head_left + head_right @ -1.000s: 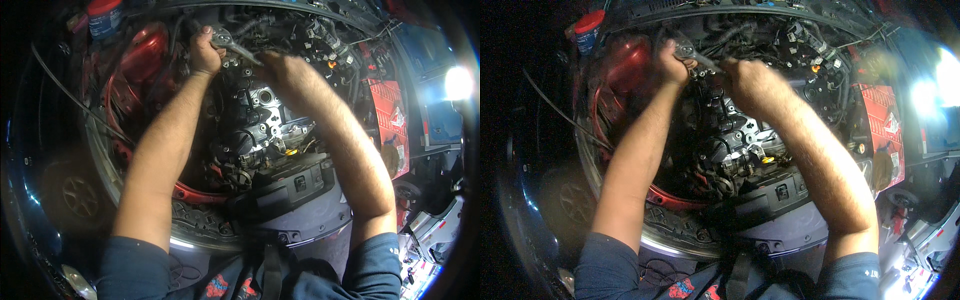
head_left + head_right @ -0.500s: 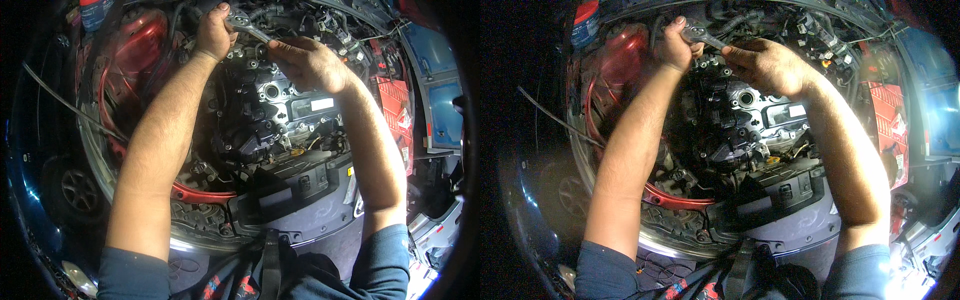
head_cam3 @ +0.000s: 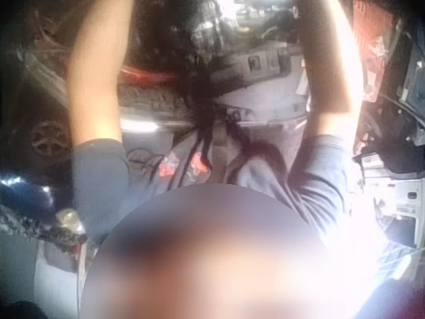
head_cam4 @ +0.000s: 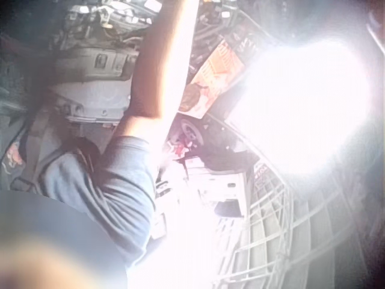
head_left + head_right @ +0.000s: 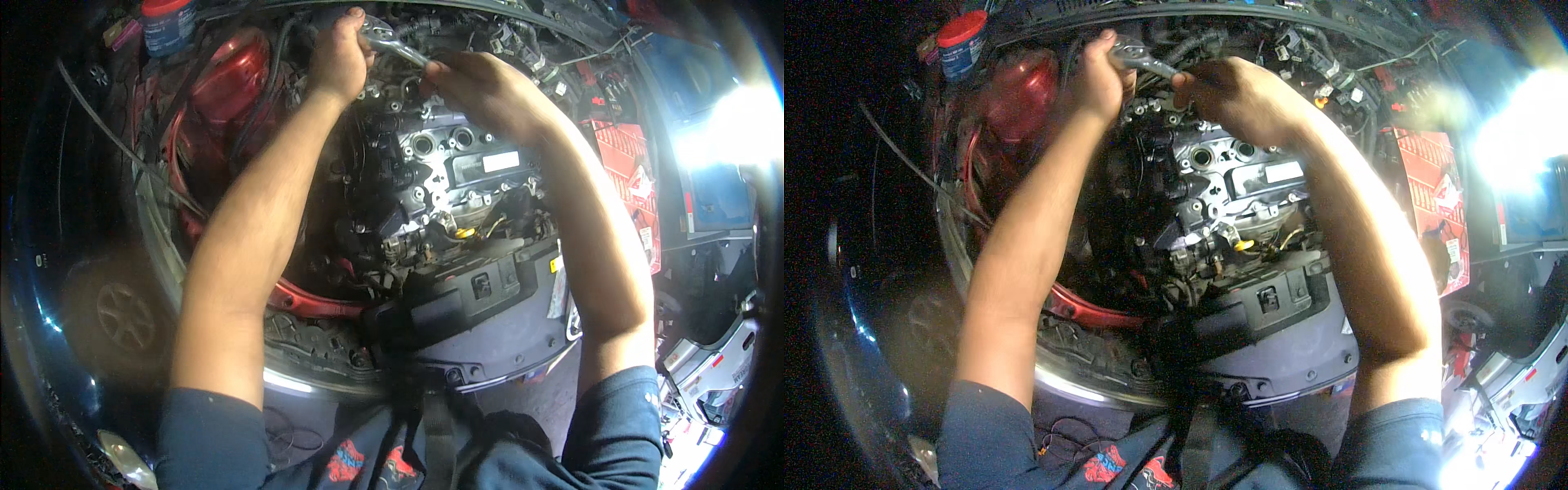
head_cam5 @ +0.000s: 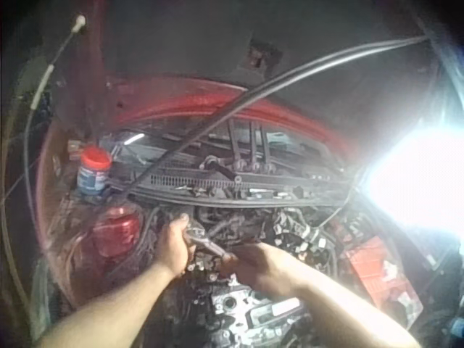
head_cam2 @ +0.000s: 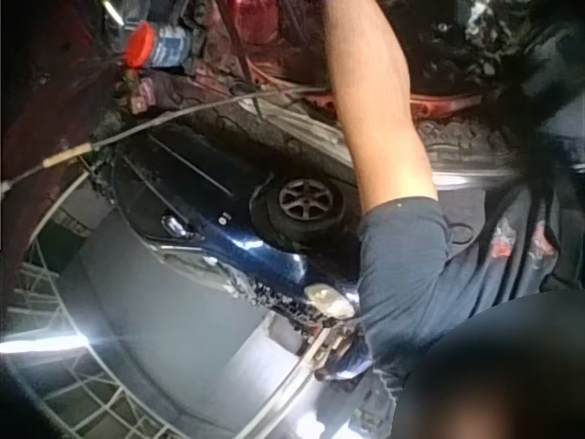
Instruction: The person works on a car engine with the hood open, using a ratchet to tighten bolts on the engine block. They then retrieve a small part from a box, apply lubricant with an oil can, and install the part into the engine.
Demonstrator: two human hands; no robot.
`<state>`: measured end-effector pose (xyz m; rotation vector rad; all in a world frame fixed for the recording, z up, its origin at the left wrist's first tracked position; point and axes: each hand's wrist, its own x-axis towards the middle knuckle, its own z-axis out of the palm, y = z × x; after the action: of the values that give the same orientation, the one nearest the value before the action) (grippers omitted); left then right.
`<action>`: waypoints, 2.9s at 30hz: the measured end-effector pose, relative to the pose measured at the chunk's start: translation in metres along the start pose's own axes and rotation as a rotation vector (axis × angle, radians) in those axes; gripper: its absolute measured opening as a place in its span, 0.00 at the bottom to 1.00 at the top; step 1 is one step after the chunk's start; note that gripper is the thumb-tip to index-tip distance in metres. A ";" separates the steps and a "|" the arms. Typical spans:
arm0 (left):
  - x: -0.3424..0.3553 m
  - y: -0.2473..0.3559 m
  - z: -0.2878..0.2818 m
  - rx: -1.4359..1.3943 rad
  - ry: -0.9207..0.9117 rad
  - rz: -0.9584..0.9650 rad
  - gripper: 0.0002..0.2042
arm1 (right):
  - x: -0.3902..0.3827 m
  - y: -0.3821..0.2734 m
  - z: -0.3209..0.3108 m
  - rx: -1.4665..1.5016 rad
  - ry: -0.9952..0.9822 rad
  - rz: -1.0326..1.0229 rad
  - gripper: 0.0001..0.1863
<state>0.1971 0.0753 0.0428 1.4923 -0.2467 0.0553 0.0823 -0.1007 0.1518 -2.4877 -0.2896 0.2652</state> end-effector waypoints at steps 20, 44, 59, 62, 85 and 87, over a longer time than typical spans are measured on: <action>-0.137 -0.023 -0.007 0.119 -0.198 0.274 0.24 | -0.108 -0.001 0.108 -0.401 -0.089 0.110 0.19; -0.098 -0.076 -0.043 -0.455 -0.544 -0.007 0.17 | -0.102 -0.035 0.136 1.181 -0.055 0.300 0.22; -0.386 0.047 0.101 0.599 -1.047 0.448 0.17 | -0.384 0.127 0.126 -0.201 0.005 -0.077 0.16; -0.414 0.019 0.136 0.723 -0.999 0.582 0.19 | -0.416 0.166 0.144 -0.419 0.073 -0.086 0.18; -0.574 0.250 0.381 -0.740 -1.820 0.456 0.16 | -0.931 0.378 0.184 0.930 -0.952 0.284 0.55; -0.591 0.284 0.393 -0.884 -1.719 0.564 0.27 | -0.968 0.378 0.200 1.007 -1.014 0.460 0.58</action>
<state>-0.4826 -0.2226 0.2274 0.1983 -1.7822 -0.8136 -0.8392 -0.5461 -0.1157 -1.2236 0.0492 1.4490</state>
